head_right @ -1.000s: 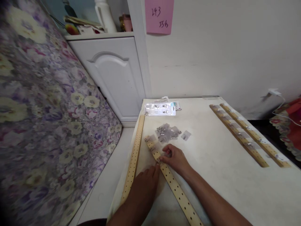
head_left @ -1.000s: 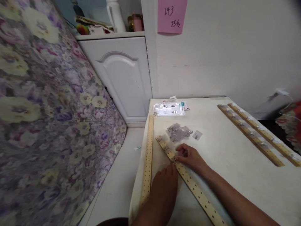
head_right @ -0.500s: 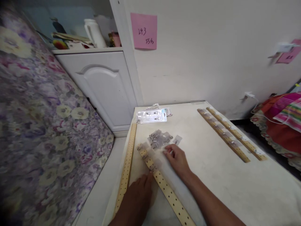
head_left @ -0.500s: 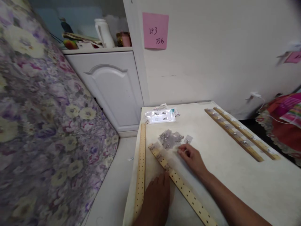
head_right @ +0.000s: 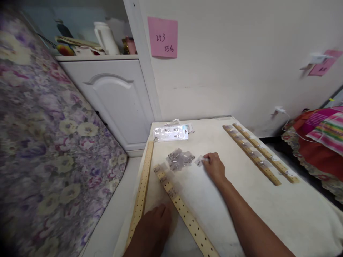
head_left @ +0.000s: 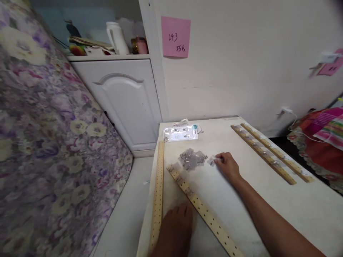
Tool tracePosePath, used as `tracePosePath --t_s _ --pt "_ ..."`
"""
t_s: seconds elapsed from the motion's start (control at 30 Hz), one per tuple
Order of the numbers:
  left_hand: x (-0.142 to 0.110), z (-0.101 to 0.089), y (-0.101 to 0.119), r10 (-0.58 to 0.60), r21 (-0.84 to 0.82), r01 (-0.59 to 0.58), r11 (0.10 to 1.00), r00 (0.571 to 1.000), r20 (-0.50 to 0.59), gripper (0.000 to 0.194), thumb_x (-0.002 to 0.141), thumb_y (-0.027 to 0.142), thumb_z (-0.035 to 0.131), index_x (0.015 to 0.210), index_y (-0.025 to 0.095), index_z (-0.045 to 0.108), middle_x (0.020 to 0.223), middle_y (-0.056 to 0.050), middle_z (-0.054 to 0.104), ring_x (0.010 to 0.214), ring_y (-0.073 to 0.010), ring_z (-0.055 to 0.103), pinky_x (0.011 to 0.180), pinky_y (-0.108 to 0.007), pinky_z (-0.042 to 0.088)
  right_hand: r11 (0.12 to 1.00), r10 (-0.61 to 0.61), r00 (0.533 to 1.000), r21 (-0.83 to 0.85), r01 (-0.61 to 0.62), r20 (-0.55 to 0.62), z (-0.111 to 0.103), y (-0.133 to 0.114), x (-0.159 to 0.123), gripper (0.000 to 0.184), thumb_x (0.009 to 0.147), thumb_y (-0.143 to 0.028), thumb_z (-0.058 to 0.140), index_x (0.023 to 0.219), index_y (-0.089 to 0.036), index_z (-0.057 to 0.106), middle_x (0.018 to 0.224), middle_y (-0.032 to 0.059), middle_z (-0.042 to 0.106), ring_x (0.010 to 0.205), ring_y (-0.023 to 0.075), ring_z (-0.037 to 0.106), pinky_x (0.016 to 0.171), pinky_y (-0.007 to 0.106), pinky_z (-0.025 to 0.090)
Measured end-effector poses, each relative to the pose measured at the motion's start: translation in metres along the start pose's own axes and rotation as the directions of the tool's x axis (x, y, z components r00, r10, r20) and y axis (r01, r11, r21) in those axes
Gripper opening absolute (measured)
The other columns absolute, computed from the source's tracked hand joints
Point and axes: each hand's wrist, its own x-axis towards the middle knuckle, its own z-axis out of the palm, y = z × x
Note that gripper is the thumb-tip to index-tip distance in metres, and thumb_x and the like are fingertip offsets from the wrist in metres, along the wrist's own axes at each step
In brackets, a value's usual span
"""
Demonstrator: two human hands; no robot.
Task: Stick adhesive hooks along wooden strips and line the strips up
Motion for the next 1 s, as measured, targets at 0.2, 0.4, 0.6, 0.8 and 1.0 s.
tracePosePath --t_s 0.2,0.4,0.6,0.8,1.0 --pt "0.001 0.001 0.003 0.013 -0.006 -0.013 1.000 1.000 -0.017 0.031 0.077 0.000 0.039 0.093 0.015 0.060 0.090 -0.007 0.063 0.083 -0.0215 0.060 0.074 -0.036 0.049 0.972 0.022 0.999 0.232 -0.029 0.030 -0.009 0.000 -0.005 0.019 0.072 -0.037 0.056 0.077 -0.018 0.057 0.064 -0.0029 0.052 0.058 0.0133 0.049 0.054 0.025 0.039" --pt "-0.002 0.002 0.002 0.056 -0.033 -0.057 0.998 0.998 -0.037 0.025 0.079 0.003 0.038 0.089 0.015 0.058 0.086 -0.007 0.063 0.082 -0.0210 0.059 0.073 -0.035 0.049 0.876 -0.022 0.988 0.478 -0.056 0.156 -0.019 -0.019 -0.028 0.034 0.074 -0.038 0.057 0.100 -0.017 0.057 0.061 -0.0050 0.047 0.045 0.0099 0.043 0.044 0.024 0.039" --pt "-0.011 0.006 0.005 0.076 -0.066 -0.074 0.995 0.997 0.026 0.029 0.083 0.006 0.038 0.102 0.015 0.057 0.092 -0.008 0.064 0.082 -0.0217 0.061 0.072 -0.037 0.051 0.685 -0.120 0.848 0.661 -0.305 0.516 -0.013 -0.039 -0.077 0.030 0.073 -0.032 0.065 0.098 -0.017 0.060 0.053 -0.0077 0.045 0.039 0.0064 0.040 0.039 0.020 0.031" --pt "-0.017 0.016 0.006 0.085 -0.058 -0.081 0.995 0.993 0.077 0.048 0.081 0.004 0.037 0.128 0.010 0.045 0.107 -0.014 0.064 0.094 -0.0263 0.060 0.077 -0.043 0.052 0.702 -0.184 0.715 0.599 -0.385 0.675 -0.001 -0.041 -0.100 0.032 0.071 -0.037 0.068 0.096 -0.018 0.059 0.059 -0.0073 0.050 0.040 0.0065 0.047 0.039 0.020 0.037" --pt "-0.018 0.016 0.009 0.057 -0.047 -0.052 0.998 0.993 0.103 0.058 0.077 0.000 0.038 0.134 0.009 0.039 0.115 -0.016 0.061 0.099 -0.0272 0.059 0.079 -0.042 0.051 0.743 -0.179 0.676 0.549 -0.384 0.715 0.003 -0.031 -0.104 0.032 0.074 -0.037 0.065 0.098 -0.019 0.057 0.062 -0.0076 0.051 0.042 0.0062 0.050 0.039 0.019 0.038"
